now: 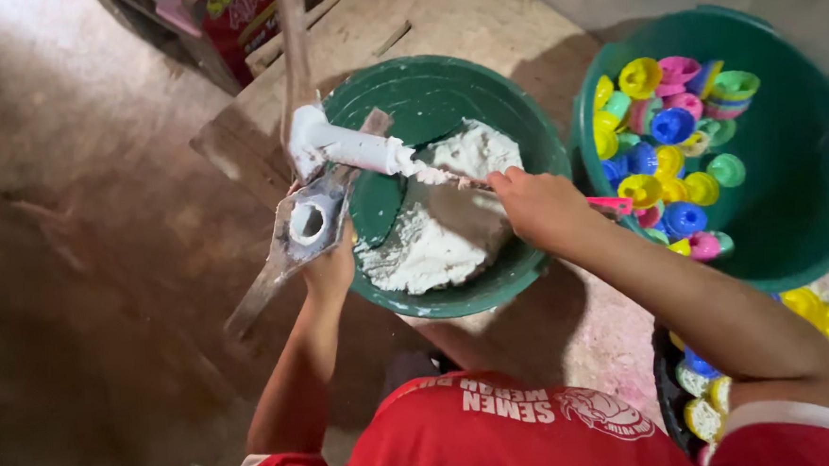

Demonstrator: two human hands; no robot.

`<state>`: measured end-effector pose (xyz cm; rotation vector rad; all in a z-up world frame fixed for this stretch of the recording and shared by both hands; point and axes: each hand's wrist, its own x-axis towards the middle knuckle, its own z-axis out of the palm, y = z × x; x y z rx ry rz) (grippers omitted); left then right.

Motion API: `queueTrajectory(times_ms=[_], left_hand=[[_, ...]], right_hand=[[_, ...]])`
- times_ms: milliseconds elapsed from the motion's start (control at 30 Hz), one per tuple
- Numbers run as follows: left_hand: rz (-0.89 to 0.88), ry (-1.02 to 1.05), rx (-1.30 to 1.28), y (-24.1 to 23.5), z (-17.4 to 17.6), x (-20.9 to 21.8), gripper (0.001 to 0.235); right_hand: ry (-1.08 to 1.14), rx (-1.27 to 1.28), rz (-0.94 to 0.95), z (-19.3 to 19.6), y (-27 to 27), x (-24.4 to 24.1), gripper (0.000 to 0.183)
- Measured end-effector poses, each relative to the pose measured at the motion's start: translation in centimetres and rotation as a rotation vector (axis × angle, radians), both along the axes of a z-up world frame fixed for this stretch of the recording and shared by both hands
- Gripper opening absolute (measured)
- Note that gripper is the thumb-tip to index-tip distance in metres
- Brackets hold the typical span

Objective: The person scoops a white paste from a green basin into a metal mold, then presses the paste into small colorful plastic cups arranged in a basket. The person repeatedly fills the mold and distributes the paste into the cups.

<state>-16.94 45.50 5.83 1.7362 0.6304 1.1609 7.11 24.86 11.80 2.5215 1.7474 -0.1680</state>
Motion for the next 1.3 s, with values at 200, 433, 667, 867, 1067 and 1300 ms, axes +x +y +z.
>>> queueTrajectory(times_ms=[200,433,667,867,1067,1300], left_hand=[[0.063,0.007,0.309,-0.3,0.9,-0.2,0.046],[0.035,-0.017,0.000,-1.0,2.5,0.1,0.048],[-0.032,-0.044,0.143,-0.1,2.9,0.1,0.043],[-0.026,0.048,0.289,0.3,5.5,1.6,0.038],[-0.248,0.278,0.543,-3.7,7.3,2.1,0.052],[-0.252,0.478,0.632,-6.2,9.1,3.5,0.060]], right_hand=[[0.111,0.043,0.114,-2.0,1.5,-0.7,0.045],[0.383,-0.115,0.154,-2.9,0.6,-4.7,0.053],[0.622,0.049,0.163,3.2,-3.5,-6.7,0.053],[0.679,0.285,0.099,13.2,-8.1,-6.4,0.037],[0.779,0.329,0.061,15.2,-7.6,-4.4,0.029],[-0.134,-0.069,0.126,16.9,-4.4,-5.5,0.040]])
